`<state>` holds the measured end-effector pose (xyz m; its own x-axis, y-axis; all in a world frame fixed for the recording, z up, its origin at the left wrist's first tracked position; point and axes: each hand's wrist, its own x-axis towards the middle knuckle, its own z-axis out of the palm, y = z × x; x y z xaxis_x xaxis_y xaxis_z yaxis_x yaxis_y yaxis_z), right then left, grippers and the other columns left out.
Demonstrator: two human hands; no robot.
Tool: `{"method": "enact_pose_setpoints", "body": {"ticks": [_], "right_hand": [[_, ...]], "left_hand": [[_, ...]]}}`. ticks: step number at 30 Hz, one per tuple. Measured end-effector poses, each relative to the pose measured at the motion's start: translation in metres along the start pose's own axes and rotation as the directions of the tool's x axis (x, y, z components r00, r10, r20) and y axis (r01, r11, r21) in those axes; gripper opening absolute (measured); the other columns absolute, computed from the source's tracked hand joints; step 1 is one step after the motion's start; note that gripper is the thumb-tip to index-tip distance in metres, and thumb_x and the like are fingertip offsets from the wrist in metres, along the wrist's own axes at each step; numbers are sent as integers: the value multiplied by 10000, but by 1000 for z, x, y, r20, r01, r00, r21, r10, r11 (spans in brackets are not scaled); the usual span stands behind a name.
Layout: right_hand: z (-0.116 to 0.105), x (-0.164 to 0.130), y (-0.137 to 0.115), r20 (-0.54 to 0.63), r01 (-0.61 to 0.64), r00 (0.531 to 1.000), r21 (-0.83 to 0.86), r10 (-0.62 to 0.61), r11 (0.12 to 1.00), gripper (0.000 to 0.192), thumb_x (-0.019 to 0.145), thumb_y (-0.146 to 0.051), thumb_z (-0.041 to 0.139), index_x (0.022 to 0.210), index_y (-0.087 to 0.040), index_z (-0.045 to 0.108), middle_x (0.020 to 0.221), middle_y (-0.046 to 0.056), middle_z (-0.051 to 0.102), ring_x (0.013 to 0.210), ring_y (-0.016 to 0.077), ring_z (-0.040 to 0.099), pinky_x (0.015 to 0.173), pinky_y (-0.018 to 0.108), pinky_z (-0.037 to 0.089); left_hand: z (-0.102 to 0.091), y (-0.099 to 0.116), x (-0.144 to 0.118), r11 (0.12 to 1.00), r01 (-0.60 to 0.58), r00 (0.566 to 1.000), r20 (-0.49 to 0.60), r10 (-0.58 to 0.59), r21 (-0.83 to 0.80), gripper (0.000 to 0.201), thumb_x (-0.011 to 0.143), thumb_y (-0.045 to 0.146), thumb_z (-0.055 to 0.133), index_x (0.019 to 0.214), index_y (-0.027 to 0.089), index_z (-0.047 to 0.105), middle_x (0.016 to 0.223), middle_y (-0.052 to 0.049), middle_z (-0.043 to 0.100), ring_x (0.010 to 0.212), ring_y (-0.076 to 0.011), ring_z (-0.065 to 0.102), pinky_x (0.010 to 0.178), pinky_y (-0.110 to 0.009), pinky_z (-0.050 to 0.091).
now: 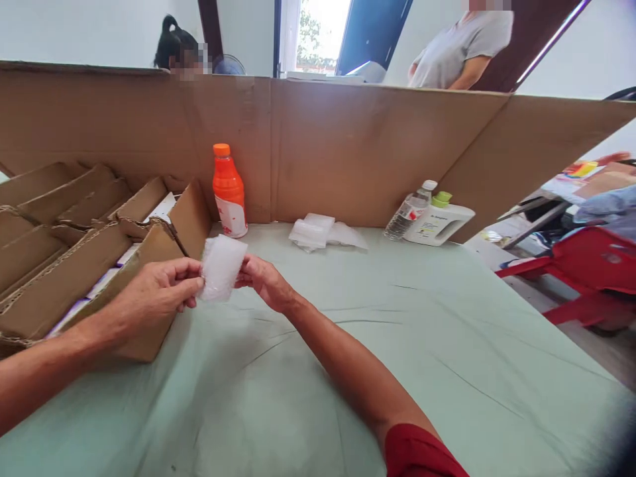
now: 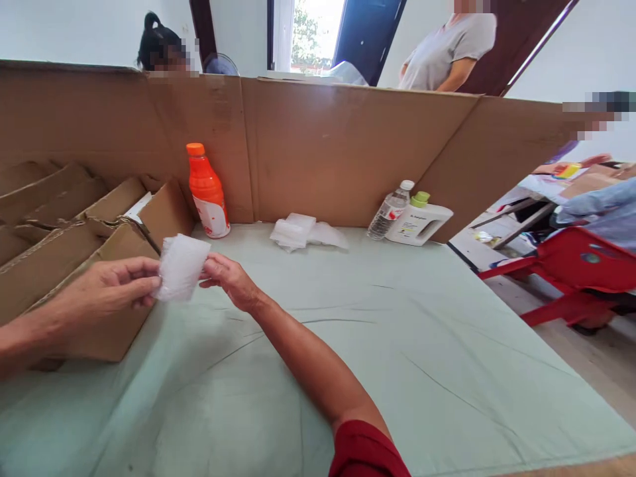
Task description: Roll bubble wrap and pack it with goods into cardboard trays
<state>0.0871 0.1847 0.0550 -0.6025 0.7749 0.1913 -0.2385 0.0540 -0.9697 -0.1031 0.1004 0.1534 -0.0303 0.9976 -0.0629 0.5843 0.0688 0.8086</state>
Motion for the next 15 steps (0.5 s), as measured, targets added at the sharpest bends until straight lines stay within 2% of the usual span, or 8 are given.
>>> {"method": "enact_pose_setpoints", "body": {"ticks": [1, 3, 5, 7, 9, 11, 13, 15], "right_hand": [[1, -12, -4, -3, -8, 1000, 84, 9, 996, 619, 791, -670, 693, 1211, -217, 661, 1148, 67, 719, 951, 187, 664, 784, 287, 515], [-1, -32, -7, -51, -47, 997, 109, 52, 993, 576, 668, -572, 840, 1089, -207, 695, 1010, 33, 727, 844, 160, 631, 713, 262, 486], [-11, -40, -6, -149, -84, 984, 76, 95, 994, 526, 633, -532, 861, 1002, -193, 700, 916, 20, 723, 765, 143, 611, 649, 247, 465], [-32, -33, -8, -318, -127, 941, 1, 121, 992, 487, 630, -519, 853, 941, -181, 692, 869, 22, 724, 712, 138, 610, 598, 239, 459], [-62, -14, -15, -487, -176, 865, -71, 120, 982, 422, 679, -485, 827, 920, -176, 670, 867, 27, 727, 701, 132, 621, 576, 225, 461], [-97, 12, -26, -598, -222, 793, -107, 116, 969, 334, 784, -443, 757, 943, -173, 639, 894, 38, 732, 713, 123, 640, 575, 209, 465], [-128, 32, -35, -657, -286, 741, -117, 142, 951, 287, 893, -435, 646, 965, -160, 614, 898, 70, 740, 706, 128, 664, 565, 210, 471], [-147, 39, -37, -679, -368, 710, -131, 188, 920, 324, 953, -456, 546, 946, -139, 611, 860, 115, 749, 678, 155, 689, 537, 228, 474]], "left_hand": [[11, 0, 4, 1000, 10, 998, 65, -9, -17, 410, 641, 516, 648, 884, 192, 714, 566, 6, 625, 534, -172, 580, 526, -289, 490], [29, 0, 10, 998, 25, 989, 147, -17, -52, 469, 650, 528, 623, 945, 174, 710, 591, -3, 632, 552, -181, 599, 536, -298, 496], [42, -2, 13, 996, 33, 987, 158, -21, -78, 568, 661, 545, 612, 1069, 158, 690, 743, -44, 703, 618, -199, 649, 552, -310, 512], [48, -6, 11, 997, 20, 989, 147, -8, -77, 644, 695, 553, 614, 1205, 162, 648, 982, -94, 741, 726, -220, 697, 590, -325, 536], [48, -11, 6, 999, -16, 990, 139, 22, -39, 628, 740, 552, 614, 1251, 188, 641, 1070, -102, 738, 788, -230, 711, 620, -332, 551], [42, -14, -2, 998, -57, 988, 144, 55, 12, 548, 783, 548, 604, 1211, 214, 680, 950, -75, 749, 784, -232, 709, 628, -326, 553], [32, -16, -11, 995, -85, 988, 133, 78, 48, 484, 808, 549, 594, 1157, 235, 715, 812, -46, 737, 751, -229, 706, 622, -314, 554], [17, -15, -24, 990, -120, 989, 91, 113, 75, 438, 808, 557, 600, 1096, 261, 745, 798, -36, 740, 741, -226, 708, 632, -312, 565]]}}
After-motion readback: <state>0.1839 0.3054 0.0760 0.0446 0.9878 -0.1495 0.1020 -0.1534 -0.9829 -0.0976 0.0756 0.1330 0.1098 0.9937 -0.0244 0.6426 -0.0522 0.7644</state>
